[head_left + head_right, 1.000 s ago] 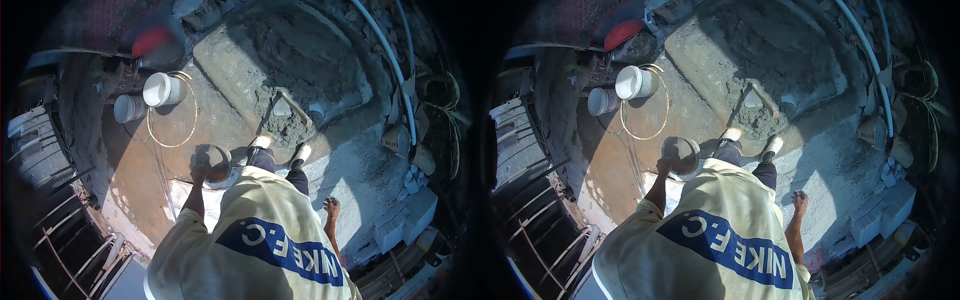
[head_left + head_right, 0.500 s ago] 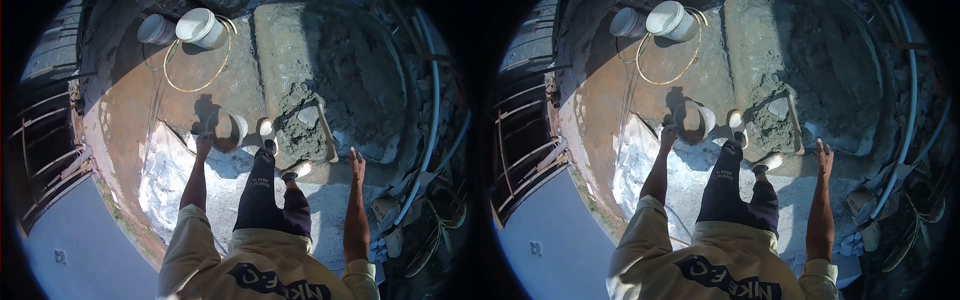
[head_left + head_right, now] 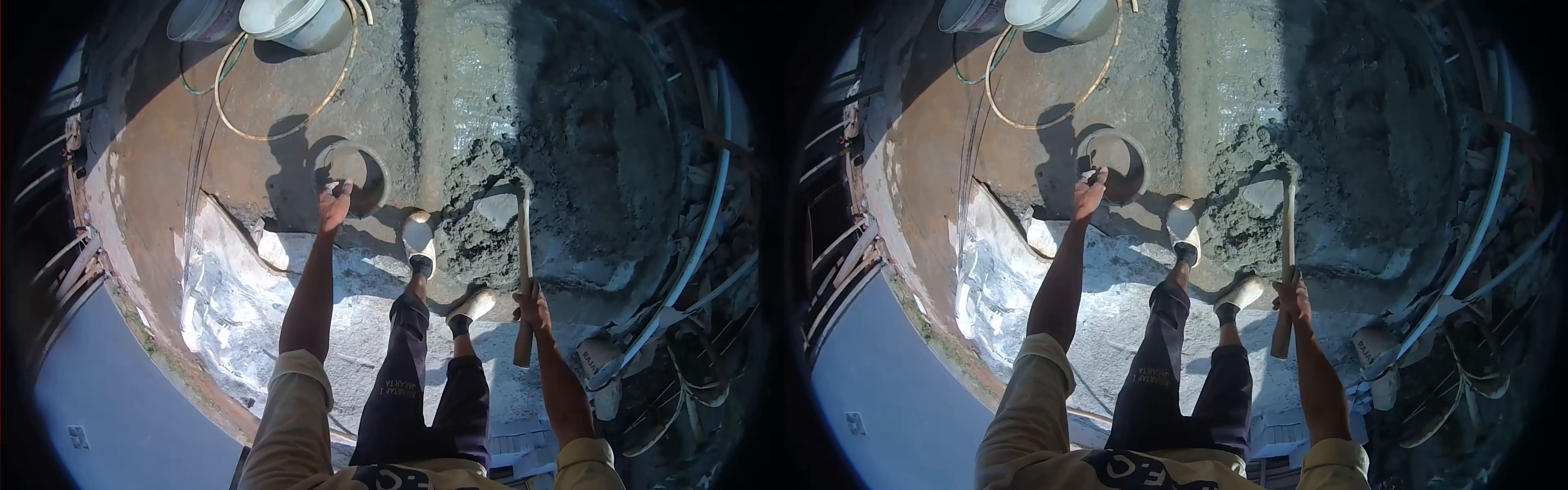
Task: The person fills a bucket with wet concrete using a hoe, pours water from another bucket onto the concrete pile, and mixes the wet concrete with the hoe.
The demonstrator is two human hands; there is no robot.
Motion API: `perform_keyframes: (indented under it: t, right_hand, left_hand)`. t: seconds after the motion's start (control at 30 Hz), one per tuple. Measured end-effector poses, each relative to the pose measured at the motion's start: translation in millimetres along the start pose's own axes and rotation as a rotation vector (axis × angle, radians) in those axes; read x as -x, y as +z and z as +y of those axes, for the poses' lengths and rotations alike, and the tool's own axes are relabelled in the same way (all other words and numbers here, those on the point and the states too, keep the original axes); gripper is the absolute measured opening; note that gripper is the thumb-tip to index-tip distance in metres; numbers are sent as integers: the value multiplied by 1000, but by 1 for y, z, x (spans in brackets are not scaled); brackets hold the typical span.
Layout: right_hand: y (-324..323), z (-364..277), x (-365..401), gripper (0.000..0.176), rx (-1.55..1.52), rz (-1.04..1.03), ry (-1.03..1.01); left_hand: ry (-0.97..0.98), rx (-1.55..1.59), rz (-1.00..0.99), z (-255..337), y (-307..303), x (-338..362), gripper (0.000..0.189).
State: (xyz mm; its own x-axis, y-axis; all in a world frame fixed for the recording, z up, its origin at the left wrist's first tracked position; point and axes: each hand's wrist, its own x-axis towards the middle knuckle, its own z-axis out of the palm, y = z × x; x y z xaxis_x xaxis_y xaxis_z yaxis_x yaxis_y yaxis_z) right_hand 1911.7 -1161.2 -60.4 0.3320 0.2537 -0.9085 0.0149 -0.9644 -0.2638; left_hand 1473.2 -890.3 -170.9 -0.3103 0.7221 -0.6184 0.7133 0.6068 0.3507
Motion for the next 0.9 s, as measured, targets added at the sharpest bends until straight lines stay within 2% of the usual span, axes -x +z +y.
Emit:
perform_keyframes:
  t: [0.07, 0.1, 0.13, 0.17, 0.2, 0.23, 0.27, 0.33, 0.37, 0.4, 0.43, 0.47, 0.5, 0.53, 0.57, 0.6, 0.63, 0.67, 0.73, 0.8, 0.83, 0.87, 0.9]
  right_hand:
    - [22, 40, -17, 49, -19, 51, 15]
    - [36, 87, -44, 47, 248, 150, -44]
    - [55, 83, -35, 46, 137, 184, -14]
    - [62, 44, -14, 38, 89, 127, 129]
    - [67, 140, -72, 29, 255, 172, 28]
    - [71, 114, -62, 27, 7, 124, 128]
    - [81, 85, -54, 27, -240, 72, 227]
    - [92, 78, -65, 23, -194, 164, 238]
    - [93, 95, -73, 21, -218, 171, 83]
    - [89, 93, -66, 19, -290, 130, -67]
    - [82, 85, -61, 19, -257, 109, -25]
    - [74, 70, -55, 18, -228, 87, 9]
    - [69, 57, -39, 18, -223, 84, 10]
    - [63, 42, -19, 17, -357, 39, -33]
    - [55, 32, -5, 15, -489, -7, -76]
    - [46, 31, 2, 15, -486, -4, -68]
    - [38, 29, 5, 15, -444, 8, -99]
    - [30, 26, 5, 15, -410, 24, -138]
    - [4, 17, 7, 18, -310, 74, -151]
    - [-24, 9, 11, 20, -287, 91, -195]
    - [-35, 11, 13, 19, -316, 97, -205]
    - [-45, 16, 19, 19, -329, 110, -200]
    - [-56, 22, 26, 19, -362, 126, -219]
  left_hand:
    - [27, 146, -91, 52, -6, 20, 58]
    - [55, 274, -161, 65, 2, 25, 63]
    - [49, 280, -170, 66, 21, 24, 63]
    - [96, 386, -245, 65, 41, 19, 63]
    - [143, 494, -319, 63, 61, 14, 63]
    - [89, 556, -409, 63, 78, 8, 66]
    - [81, 561, -413, 58, 92, 7, 66]
    - [154, 359, -360, 60, 106, 19, 68]
    - [313, 392, -299, 52, 121, 25, 67]
    - [589, 223, -170, 7, 162, 27, 63]
    - [1281, -355, 222, -3, 162, 53, 64]
    - [731, 130, -45, -9, 198, 96, 61]
    - [146, 388, -403, 48, 152, 171, 59]
    - [121, 455, -561, 51, 150, 222, 59]
    - [-36, 460, -826, 50, 149, 269, 67]
    - [103, 332, -928, 35, 161, 314, 69]
    - [-107, 492, -1207, 43, 149, 356, 71]
    - [-111, 708, -1300, 40, 151, 395, 65]
    - [-155, 669, -1311, 16, 176, 468, 48]
    - [-211, 680, -1298, 26, 188, 503, 33]
    - [-514, 708, -1385, 37, 190, 512, 29]
    - [-513, 690, -1397, 45, 189, 521, 29]
    - [-386, 487, -1308, 53, 187, 532, 32]
